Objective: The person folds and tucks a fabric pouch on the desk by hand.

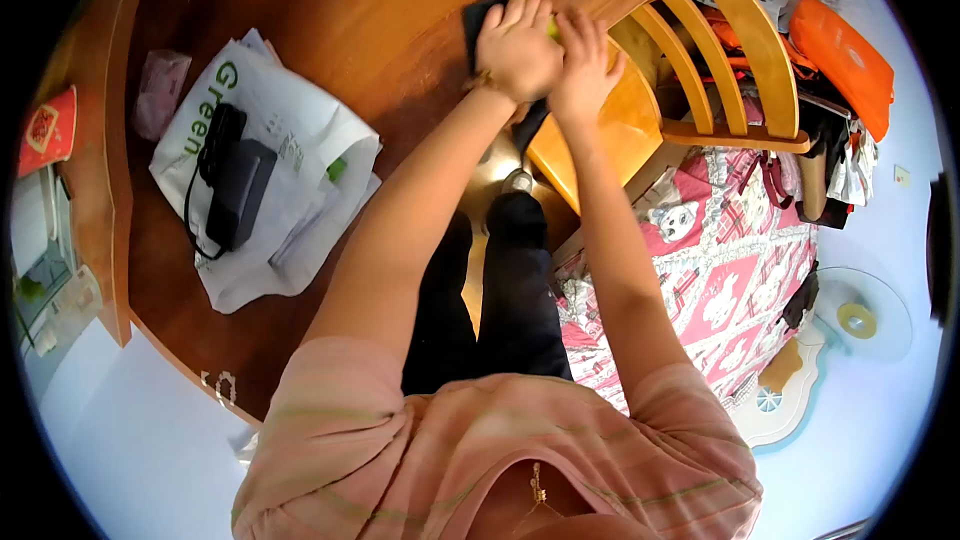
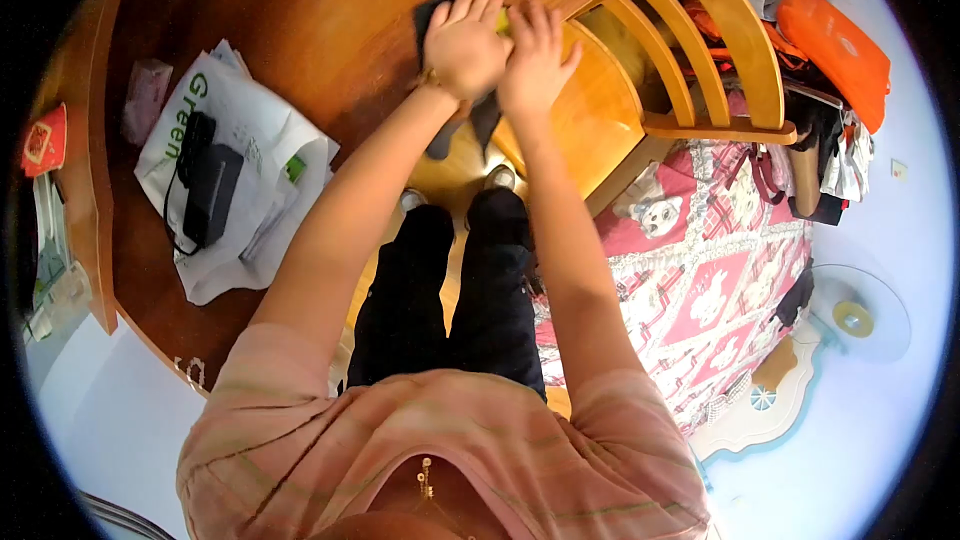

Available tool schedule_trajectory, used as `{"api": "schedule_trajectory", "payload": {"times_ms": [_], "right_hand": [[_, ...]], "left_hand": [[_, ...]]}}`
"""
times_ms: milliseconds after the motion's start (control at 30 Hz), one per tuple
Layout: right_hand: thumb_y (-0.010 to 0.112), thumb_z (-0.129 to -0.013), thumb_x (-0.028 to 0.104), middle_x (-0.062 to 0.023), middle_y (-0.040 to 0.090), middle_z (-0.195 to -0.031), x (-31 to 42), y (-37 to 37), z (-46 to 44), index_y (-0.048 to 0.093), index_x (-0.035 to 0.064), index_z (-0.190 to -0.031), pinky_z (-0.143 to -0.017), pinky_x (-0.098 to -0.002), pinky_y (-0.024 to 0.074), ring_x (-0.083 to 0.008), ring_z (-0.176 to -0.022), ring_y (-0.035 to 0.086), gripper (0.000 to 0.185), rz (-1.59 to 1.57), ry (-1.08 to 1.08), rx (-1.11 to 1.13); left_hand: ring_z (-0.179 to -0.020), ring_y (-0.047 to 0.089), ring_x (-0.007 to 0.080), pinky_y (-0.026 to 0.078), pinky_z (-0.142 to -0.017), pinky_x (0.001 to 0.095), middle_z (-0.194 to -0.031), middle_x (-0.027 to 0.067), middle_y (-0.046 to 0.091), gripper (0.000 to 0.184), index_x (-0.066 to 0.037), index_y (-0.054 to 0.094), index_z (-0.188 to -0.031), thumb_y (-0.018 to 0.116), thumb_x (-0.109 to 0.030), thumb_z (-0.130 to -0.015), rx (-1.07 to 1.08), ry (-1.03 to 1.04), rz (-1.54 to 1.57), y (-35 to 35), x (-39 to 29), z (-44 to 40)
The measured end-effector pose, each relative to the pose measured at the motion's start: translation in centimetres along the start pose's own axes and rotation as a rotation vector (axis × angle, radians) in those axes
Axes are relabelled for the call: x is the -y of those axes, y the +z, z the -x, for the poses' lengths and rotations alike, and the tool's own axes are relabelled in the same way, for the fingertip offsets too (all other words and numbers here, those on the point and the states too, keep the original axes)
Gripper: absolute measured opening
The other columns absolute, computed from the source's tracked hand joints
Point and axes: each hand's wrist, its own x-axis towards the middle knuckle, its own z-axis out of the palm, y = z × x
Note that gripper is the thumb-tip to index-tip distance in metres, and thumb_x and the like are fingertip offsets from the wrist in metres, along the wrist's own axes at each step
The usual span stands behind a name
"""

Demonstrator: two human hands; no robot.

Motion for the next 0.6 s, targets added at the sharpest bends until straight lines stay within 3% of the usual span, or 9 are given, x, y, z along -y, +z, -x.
{"api": "schedule_trajectory", "payload": {"times_ms": [133, 400, 467, 600], "right_hand": [[0.057, -0.092, 0.023, -0.0045, 0.050, -0.146, 0.4, 0.5, 1.0, 0.059, 0.0138, -0.132, -0.115, -0.0595, 0.0120, -0.0266, -0.142, 0.037, 0.041, -0.068, -0.056, -0.020], [0.069, -0.085, 0.023, -0.0040, 0.046, -0.150, 9.3, -1.3, 9.8, 0.057, 0.0151, -0.134, -0.117, -0.0569, 0.0121, -0.0240, -0.145, 0.034, 0.051, -0.190, -0.171, 0.233], [0.067, -0.087, 0.023, -0.0039, 0.046, -0.150, 10.6, -1.9, 12.1, 0.057, 0.0158, -0.134, -0.117, -0.0572, 0.0120, -0.0241, -0.145, 0.034, 0.049, -0.215, -0.155, 0.239], [0.062, -0.091, 0.025, -0.0039, 0.046, -0.150, 10.4, -1.1, 12.3, 0.059, 0.0179, -0.132, -0.117, -0.0586, 0.0117, -0.0243, -0.145, 0.034, 0.042, -0.184, -0.138, 0.204]], "left_hand": [[-0.126, 0.049, 0.0230, 0.036, -0.103, 0.0411, -0.139, 0.0078, 0.056, 0.052, -0.004, 0.059, -0.131, 0.056, -0.028, -0.085, -0.043, -0.034, 0.016, -1.2, 0.3, 1.8], [-0.136, 0.041, 0.0301, 0.029, -0.112, 0.0448, -0.147, 0.0111, 0.048, 0.056, -0.003, 0.051, -0.138, 0.057, -0.022, -0.086, 0.069, -0.403, -0.038, -9.1, 1.3, 14.3], [-0.140, 0.037, 0.0319, 0.026, -0.115, 0.0455, -0.150, 0.0125, 0.045, 0.058, -0.002, 0.047, -0.141, 0.056, -0.022, -0.087, 0.101, -0.447, -0.059, -10.0, 1.2, 16.8], [-0.140, 0.037, 0.0329, 0.030, -0.113, 0.0443, -0.150, 0.0136, 0.044, 0.059, -0.001, 0.047, -0.141, 0.056, -0.023, -0.087, 0.080, -0.438, -0.032, -9.7, 1.9, 15.7]]}}
